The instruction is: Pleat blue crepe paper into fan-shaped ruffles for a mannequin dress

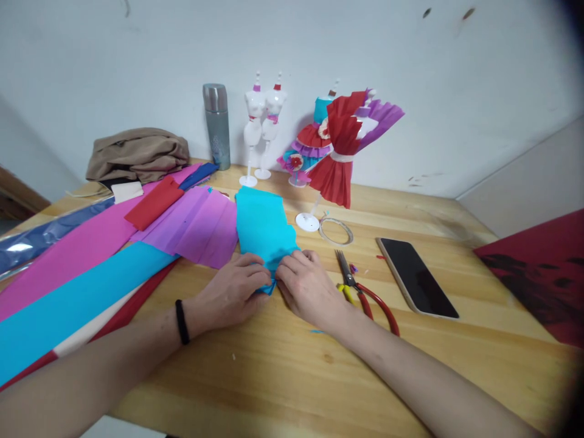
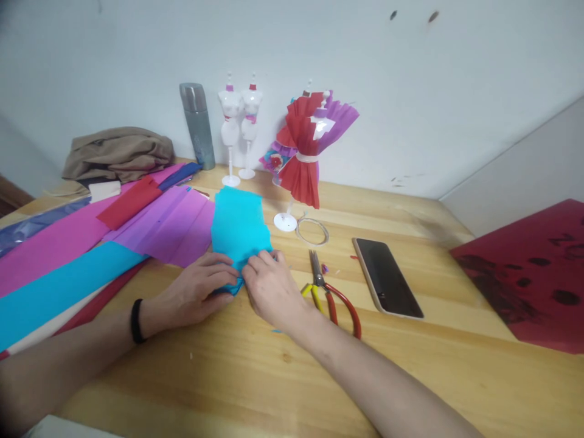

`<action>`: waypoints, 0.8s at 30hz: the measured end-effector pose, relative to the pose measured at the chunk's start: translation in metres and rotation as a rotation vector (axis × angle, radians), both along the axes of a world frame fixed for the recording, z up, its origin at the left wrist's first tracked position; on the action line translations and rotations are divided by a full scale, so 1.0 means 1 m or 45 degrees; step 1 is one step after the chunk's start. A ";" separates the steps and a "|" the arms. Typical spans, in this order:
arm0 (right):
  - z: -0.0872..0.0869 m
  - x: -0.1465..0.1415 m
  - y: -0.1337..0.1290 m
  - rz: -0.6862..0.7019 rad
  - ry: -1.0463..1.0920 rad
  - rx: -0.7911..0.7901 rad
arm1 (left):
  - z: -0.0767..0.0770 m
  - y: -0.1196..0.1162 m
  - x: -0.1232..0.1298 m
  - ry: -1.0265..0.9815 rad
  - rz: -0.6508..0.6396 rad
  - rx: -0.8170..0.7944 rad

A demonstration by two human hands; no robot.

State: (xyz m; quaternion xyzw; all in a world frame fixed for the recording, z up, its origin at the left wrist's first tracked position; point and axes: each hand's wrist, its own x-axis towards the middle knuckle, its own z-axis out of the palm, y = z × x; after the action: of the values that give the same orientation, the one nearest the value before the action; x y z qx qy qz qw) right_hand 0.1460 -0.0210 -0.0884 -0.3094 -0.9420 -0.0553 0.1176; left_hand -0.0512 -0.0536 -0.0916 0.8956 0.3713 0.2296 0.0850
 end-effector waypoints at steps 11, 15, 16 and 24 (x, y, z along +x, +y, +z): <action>-0.006 -0.001 -0.002 -0.007 0.091 0.132 | -0.002 0.003 0.019 0.161 0.334 0.000; -0.007 0.000 0.000 0.003 0.109 0.128 | -0.001 0.001 0.026 0.209 0.437 0.033; -0.007 0.000 0.000 0.006 0.111 0.120 | -0.001 0.001 0.027 0.219 0.451 0.034; -0.006 0.001 0.001 -0.027 0.127 0.044 | 0.007 -0.001 0.034 0.352 0.491 -0.036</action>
State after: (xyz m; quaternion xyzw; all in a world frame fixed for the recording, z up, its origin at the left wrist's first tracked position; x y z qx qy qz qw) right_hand 0.1470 -0.0202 -0.0943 -0.3195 -0.9306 -0.0575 0.1691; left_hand -0.0173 -0.0542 -0.0842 0.8298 0.5469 0.1115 0.0004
